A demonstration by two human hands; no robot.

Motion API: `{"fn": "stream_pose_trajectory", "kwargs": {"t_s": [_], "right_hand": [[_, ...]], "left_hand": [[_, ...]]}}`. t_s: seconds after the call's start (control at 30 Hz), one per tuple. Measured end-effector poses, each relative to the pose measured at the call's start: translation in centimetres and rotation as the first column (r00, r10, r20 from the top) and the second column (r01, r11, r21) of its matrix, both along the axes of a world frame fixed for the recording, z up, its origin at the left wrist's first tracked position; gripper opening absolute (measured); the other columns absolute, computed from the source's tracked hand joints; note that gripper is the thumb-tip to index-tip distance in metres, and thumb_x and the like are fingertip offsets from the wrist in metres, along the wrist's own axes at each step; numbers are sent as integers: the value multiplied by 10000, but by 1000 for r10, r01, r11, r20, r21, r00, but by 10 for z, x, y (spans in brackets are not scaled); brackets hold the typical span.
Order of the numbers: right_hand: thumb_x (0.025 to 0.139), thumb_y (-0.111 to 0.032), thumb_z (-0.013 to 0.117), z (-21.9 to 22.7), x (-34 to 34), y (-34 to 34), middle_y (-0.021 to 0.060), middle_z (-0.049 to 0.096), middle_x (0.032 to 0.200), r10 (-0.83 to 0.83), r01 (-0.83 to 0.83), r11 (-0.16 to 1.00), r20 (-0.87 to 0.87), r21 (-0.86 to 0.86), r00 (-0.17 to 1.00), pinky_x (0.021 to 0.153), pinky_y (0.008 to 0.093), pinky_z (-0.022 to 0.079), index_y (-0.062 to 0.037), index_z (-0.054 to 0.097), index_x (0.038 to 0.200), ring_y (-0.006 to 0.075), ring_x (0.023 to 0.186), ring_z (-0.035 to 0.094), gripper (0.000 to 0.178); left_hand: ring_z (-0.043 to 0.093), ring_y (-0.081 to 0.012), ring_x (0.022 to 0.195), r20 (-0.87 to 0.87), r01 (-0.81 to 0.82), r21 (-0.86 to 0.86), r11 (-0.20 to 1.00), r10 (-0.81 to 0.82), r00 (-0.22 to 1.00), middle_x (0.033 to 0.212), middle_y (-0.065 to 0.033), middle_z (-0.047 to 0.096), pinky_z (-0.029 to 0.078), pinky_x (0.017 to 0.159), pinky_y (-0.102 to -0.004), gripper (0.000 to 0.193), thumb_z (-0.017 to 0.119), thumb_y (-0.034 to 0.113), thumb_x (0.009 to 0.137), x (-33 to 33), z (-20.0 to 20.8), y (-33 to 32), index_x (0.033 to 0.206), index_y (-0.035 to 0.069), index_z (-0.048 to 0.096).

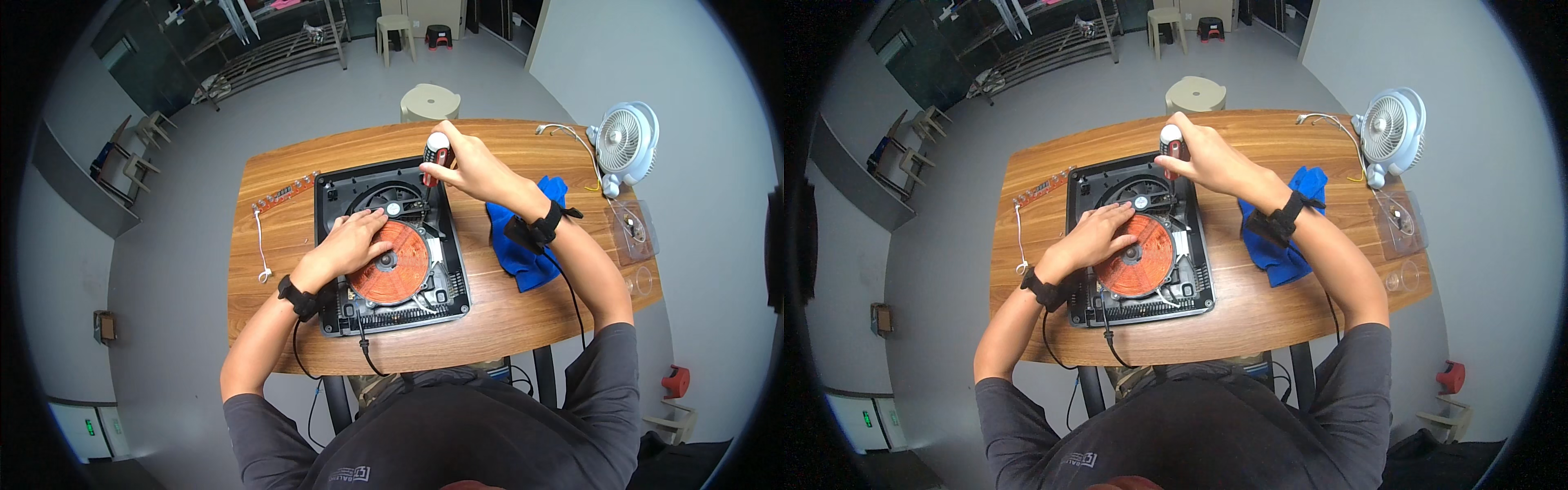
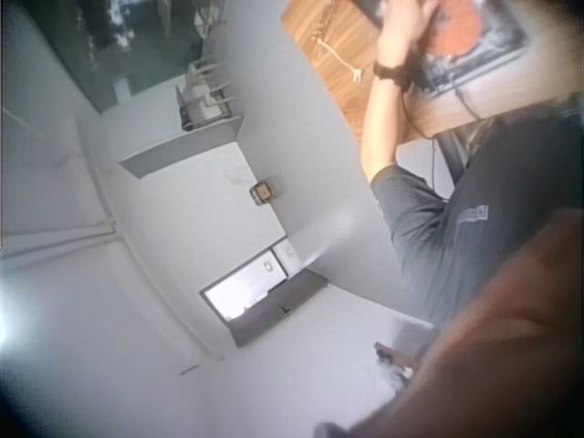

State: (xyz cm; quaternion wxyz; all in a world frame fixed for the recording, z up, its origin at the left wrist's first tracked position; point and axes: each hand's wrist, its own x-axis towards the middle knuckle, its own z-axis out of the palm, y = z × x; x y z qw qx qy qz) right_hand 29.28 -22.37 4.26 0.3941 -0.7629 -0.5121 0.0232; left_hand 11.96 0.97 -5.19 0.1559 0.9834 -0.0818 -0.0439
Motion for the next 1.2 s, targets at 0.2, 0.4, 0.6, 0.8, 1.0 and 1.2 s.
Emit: {"fn": "stream_pose_trajectory", "kwargs": {"t_s": [0.2,0.4,0.6,0.8,1.0,1.2], "right_hand": [[963,-231,692,15,1,3,186,706,896,83,-66,989,118,-136,990,752,477,541,-37,479,1130,404,852,696,333],[1025,-277,578,32,6,9,192,682,974,114,-8,951,329,-308,937,784,498,529,-12,500,1053,427,917,674,278],[1009,-417,589,46,4,26,222,676,698,112,72,927,454,-368,884,710,500,566,17,652,897,438,718,684,452],[1016,-487,493,52,7,38,252,709,779,1,320,799,533,-510,846,737,485,578,31,711,879,421,742,705,578],[1019,-392,495,47,18,23,240,718,824,46,190,872,462,-452,885,791,516,561,14,686,917,439,795,699,461],[1031,-382,505,54,10,33,231,714,804,78,210,784,428,-584,900,783,509,562,12,631,1034,421,824,705,414]], "left_hand": [[414,-360,1462,0,-1,6,1000,1,1000,1567,-181,469,332,1162,-524,631,617,431,996,1,-2,0,1464,18,525],[418,-365,1459,4,4,6,1000,-4,1000,1561,-184,476,333,1162,-522,626,619,420,997,1,-2,-1,1462,12,526],[412,-363,1463,-17,-8,26,1000,8,1000,1566,-182,470,330,1165,-531,609,619,402,1000,1,0,-2,1463,17,526],[408,-354,1467,-23,-5,30,1000,6,1000,1569,-173,470,319,1164,-570,599,630,386,996,1,-1,-3,1465,30,521],[411,-342,1468,-23,5,36,999,-5,1000,1565,-165,478,330,1150,-574,613,637,378,989,-2,2,-4,1476,29,512],[416,-346,1463,-9,2,32,999,-2,1000,1561,-171,481,338,1138,-594,602,626,376,997,-1,-6,-1,1475,27,513]]}}
